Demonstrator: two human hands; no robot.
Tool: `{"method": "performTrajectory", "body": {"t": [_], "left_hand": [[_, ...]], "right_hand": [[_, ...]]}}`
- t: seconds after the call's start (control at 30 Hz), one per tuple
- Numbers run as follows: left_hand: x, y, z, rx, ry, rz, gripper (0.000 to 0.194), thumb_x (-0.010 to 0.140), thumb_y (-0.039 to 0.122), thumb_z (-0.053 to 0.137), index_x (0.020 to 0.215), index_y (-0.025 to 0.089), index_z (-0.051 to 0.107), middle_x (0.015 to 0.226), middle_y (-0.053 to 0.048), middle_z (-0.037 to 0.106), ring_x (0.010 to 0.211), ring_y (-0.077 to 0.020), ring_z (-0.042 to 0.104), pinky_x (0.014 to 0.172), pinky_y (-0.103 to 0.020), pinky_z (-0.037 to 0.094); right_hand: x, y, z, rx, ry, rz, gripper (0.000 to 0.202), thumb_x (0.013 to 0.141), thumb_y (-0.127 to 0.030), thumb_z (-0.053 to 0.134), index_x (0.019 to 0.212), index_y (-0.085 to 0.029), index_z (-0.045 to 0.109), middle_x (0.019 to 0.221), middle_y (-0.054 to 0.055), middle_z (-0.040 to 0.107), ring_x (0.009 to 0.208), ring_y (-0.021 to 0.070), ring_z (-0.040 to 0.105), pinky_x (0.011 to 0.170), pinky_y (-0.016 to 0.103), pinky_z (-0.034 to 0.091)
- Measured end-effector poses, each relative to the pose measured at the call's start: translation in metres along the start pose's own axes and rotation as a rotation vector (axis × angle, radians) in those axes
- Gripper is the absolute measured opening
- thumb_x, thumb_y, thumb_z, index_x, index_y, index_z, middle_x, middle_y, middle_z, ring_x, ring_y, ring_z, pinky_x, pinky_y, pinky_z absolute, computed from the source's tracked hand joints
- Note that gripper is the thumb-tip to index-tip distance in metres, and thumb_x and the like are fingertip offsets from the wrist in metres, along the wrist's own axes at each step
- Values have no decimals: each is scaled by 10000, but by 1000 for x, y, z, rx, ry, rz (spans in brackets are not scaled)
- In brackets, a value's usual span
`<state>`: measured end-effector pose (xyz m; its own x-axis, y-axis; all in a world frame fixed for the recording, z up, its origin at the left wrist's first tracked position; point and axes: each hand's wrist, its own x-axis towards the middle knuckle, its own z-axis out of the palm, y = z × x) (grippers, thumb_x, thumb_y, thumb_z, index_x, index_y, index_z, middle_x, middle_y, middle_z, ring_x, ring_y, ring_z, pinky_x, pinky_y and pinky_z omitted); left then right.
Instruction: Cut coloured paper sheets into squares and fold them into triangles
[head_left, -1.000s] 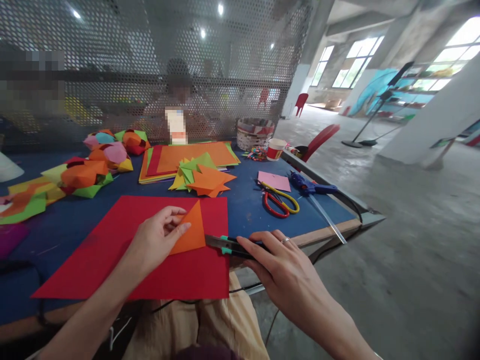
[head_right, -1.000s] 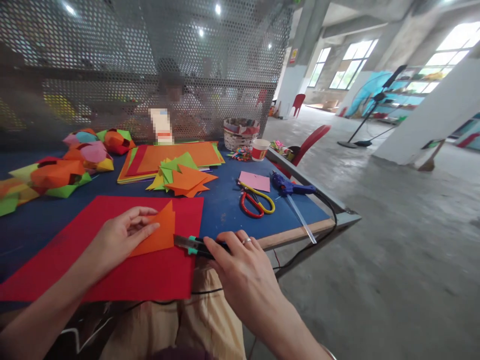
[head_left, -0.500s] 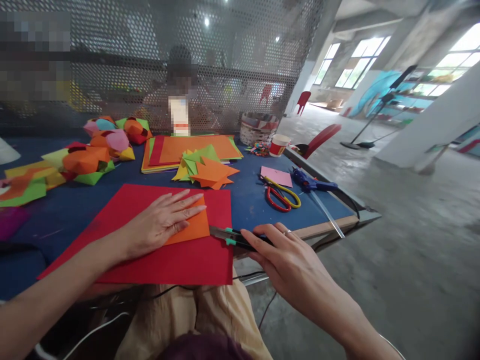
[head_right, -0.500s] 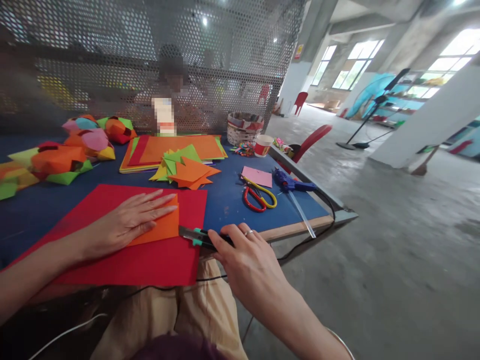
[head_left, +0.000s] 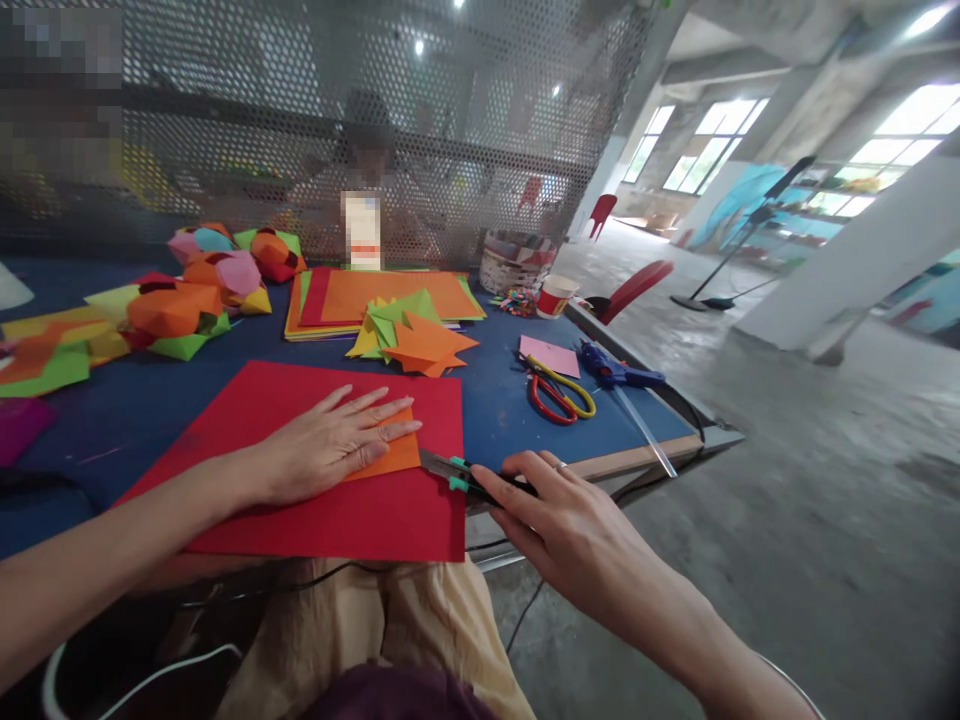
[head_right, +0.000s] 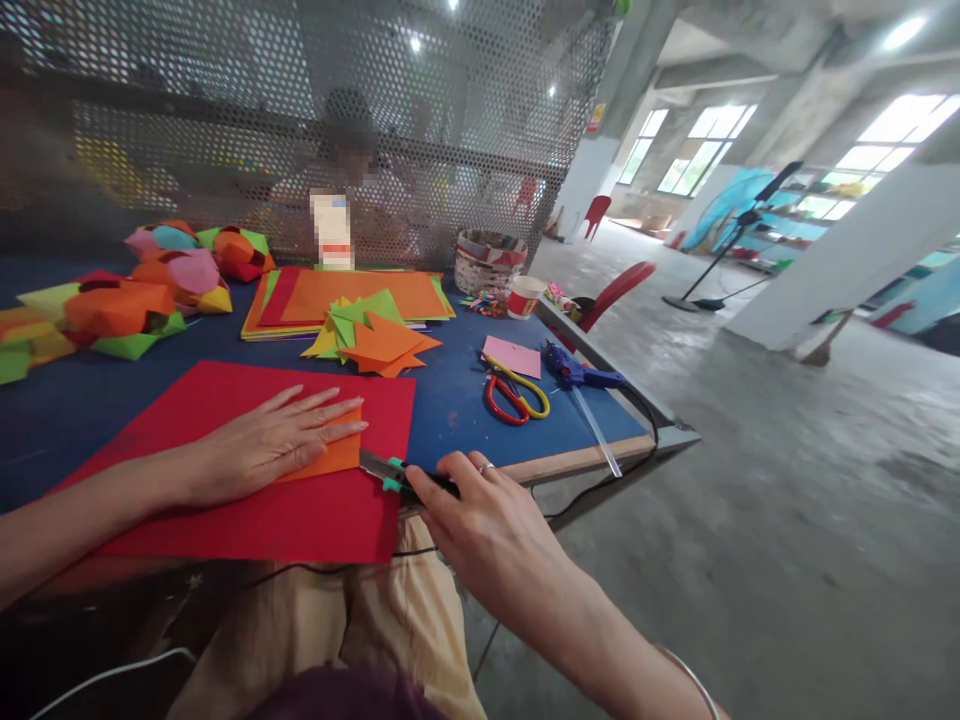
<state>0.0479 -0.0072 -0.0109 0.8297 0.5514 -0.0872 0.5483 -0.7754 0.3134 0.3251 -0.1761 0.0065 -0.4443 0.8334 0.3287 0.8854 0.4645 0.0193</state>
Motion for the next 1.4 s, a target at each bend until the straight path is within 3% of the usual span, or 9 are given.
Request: {"method": "performTrajectory", "body": {"t": [0.6, 1.4], "left_hand": [[3, -2, 0, 55, -62, -11, 592, 1044, 660, 99, 1573, 486, 300, 1711, 86, 223, 1609, -297, 139, 1274, -601, 58], [4, -1, 2, 54, -55, -6, 566, 1053, 638, 100, 1567, 508, 297, 1712, 104, 214, 1606, -290, 163, 1265, -605, 78]], "right_hand": [[2, -11, -5, 37, -34, 22, 356, 1028, -153, 513, 1361, -124, 637, 1049, 126, 674, 885, 230, 682, 778, 382, 632], [9, -24, -6, 78, -51, 38, 366, 1025, -140, 509, 1371, -116, 626, 1045, 126, 671, 864, 230, 696, 763, 391, 639]]}}
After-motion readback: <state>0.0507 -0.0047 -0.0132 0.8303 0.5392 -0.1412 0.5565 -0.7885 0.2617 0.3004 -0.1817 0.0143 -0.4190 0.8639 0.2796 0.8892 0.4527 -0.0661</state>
